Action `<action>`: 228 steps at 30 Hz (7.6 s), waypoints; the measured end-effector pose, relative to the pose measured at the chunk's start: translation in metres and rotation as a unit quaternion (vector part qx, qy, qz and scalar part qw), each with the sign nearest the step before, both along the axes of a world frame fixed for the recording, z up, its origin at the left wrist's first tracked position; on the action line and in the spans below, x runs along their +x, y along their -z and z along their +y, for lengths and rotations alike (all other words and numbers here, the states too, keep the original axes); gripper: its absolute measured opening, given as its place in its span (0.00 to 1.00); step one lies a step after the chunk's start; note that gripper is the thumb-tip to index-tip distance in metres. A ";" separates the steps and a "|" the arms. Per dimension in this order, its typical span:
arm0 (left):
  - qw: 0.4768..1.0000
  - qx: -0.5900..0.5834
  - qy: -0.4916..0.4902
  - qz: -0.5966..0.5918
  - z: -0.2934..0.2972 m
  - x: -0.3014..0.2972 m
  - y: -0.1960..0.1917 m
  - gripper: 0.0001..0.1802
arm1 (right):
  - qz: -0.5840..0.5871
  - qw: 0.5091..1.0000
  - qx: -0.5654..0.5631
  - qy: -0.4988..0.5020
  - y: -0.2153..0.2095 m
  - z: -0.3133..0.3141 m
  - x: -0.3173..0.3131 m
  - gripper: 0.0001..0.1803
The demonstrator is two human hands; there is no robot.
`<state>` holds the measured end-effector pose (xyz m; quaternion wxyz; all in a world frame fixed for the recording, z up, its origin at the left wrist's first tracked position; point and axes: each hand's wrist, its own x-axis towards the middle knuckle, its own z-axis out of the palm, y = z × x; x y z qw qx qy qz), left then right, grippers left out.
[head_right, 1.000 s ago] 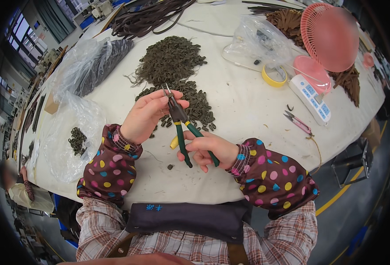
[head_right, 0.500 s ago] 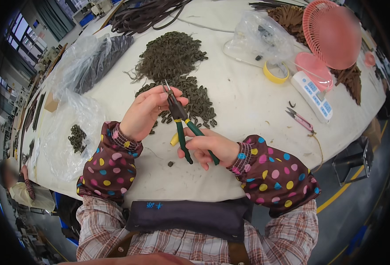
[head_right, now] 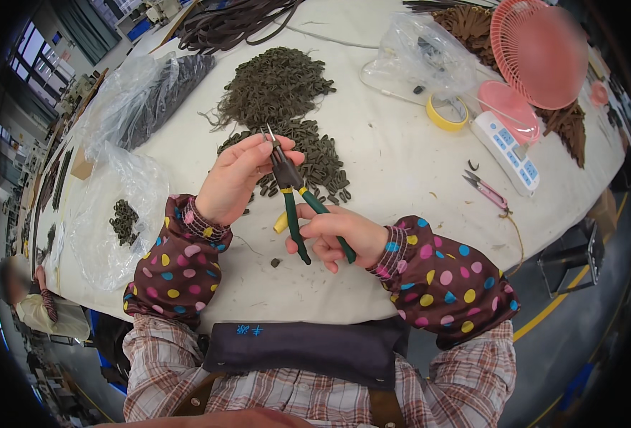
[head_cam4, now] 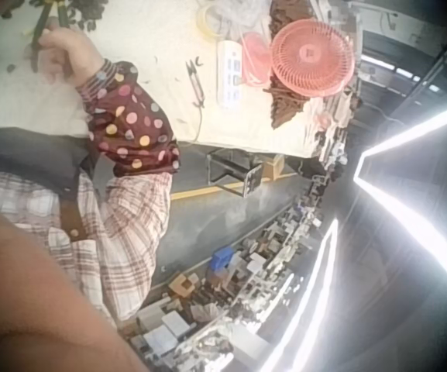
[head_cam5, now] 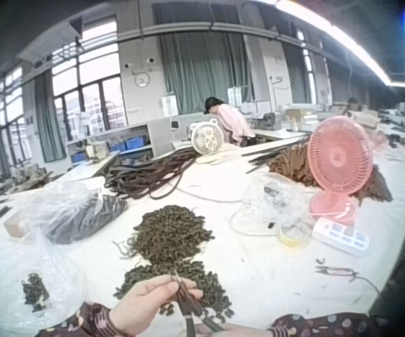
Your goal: The person assembles small metal rings into a chain or mesh pattern using needle-nose pliers.
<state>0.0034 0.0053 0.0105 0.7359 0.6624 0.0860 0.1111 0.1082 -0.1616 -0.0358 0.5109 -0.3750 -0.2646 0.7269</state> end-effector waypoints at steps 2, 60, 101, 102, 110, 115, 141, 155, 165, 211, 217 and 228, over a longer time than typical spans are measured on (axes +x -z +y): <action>1.000 -0.001 0.002 -0.005 0.000 0.001 0.000 0.18 | 0.010 1.000 0.000 0.000 0.000 0.000 0.001 0.23; 0.999 -0.034 -0.016 0.024 0.007 -0.003 0.002 0.16 | 0.032 0.999 -0.003 -0.024 -0.004 0.000 -0.004 0.23; 0.975 0.174 -0.127 0.053 0.019 -0.024 0.027 0.12 | -0.063 0.996 0.039 -0.040 -0.012 -0.005 0.003 0.30; 0.950 0.288 -0.072 0.094 0.010 -0.032 0.030 0.11 | -0.053 0.997 0.049 -0.007 -0.016 -0.007 0.007 0.27; 0.852 0.521 -0.032 0.037 0.009 -0.033 0.036 0.09 | -0.067 0.993 0.051 0.077 -0.024 -0.008 0.017 0.23; 0.760 0.648 0.051 -0.013 0.045 -0.020 0.042 0.08 | -0.072 0.994 0.045 0.068 -0.020 -0.003 0.014 0.27; 0.981 -0.195 -0.017 -0.004 0.033 0.002 0.020 0.13 | -0.044 0.989 0.077 -0.120 -0.013 -0.006 -0.009 0.32; 0.977 -0.208 0.039 0.007 0.037 -0.004 0.013 0.13 | 0.006 0.987 0.058 -0.146 -0.005 -0.003 -0.008 0.29; 0.983 -0.175 0.035 0.032 0.031 -0.005 0.005 0.16 | -0.001 0.989 0.051 -0.138 -0.005 -0.004 -0.005 0.28; 0.997 -0.069 0.026 0.027 0.011 -0.001 0.009 0.15 | -0.077 0.996 0.031 -0.030 0.002 0.002 -0.002 0.21; 0.997 -0.068 0.013 0.037 0.009 -0.001 0.008 0.15 | -0.093 0.995 0.029 0.017 0.001 0.001 -0.007 0.19; 0.997 -0.072 0.011 0.036 0.007 -0.003 0.003 0.17 | -0.039 0.999 0.019 -0.010 -0.009 0.001 -0.006 0.19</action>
